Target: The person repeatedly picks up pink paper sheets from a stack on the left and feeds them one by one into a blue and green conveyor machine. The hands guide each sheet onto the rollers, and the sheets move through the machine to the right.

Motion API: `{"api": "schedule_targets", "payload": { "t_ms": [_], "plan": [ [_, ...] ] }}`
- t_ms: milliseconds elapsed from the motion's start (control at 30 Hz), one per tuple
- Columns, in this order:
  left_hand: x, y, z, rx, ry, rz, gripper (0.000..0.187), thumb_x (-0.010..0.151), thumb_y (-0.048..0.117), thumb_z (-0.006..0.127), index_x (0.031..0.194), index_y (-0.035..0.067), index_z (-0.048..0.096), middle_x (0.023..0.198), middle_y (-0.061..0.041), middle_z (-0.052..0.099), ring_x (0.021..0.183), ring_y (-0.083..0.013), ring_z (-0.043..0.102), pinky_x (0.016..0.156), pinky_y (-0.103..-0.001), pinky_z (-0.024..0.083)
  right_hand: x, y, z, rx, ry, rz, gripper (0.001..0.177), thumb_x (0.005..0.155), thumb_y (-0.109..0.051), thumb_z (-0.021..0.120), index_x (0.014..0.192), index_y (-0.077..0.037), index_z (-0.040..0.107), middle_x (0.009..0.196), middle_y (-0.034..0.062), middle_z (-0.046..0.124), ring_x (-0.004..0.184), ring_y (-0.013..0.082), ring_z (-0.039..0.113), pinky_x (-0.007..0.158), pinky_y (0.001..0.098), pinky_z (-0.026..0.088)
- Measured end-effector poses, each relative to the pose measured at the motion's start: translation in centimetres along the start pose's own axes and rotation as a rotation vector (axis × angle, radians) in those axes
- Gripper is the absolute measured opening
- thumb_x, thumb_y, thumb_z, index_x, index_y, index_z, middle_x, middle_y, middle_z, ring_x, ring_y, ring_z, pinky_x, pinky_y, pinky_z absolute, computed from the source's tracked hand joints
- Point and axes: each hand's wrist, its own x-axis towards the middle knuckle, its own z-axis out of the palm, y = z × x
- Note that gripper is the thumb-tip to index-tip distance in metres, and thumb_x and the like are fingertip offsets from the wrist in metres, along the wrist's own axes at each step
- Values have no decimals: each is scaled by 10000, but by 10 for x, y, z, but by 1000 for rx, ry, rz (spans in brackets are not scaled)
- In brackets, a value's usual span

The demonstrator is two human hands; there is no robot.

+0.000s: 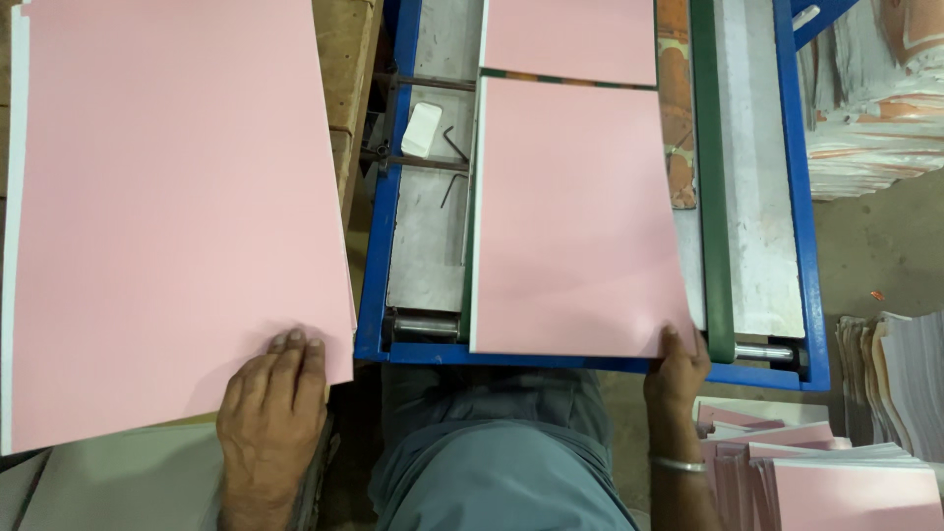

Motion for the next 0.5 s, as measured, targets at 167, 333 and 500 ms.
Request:
{"api": "schedule_targets", "payload": {
  "t_ms": [167,333,500],
  "plan": [
    [-6,3,10,-9,43,-92,261,941,155,719,1171,31,723,1167,-134,742,1175,-289,668,1031,-413,545,-4,14,7,59,-137,-130,338,1021,-41,641,1333,88,612,1157,124,678,1023,155,655,922,258,562],
    [-5,7,7,17,46,-169,394,900,243,708,1229,26,711,1250,-152,724,1244,-312,654,1078,-439,528,39,16,60,69,-98,-157,315,1018,-113,661,1269,74,624,1101,106,676,957,160,645,822,297,557],
    [-17,6,12,-22,-10,-200,370,873,172,757,1222,55,713,1243,-105,725,1229,-267,664,1046,-406,534,86,32,104,155,4,-65,383,987,-137,673,1294,48,537,1208,129,661,1046,219,691,890,360,599]
  ]
}}
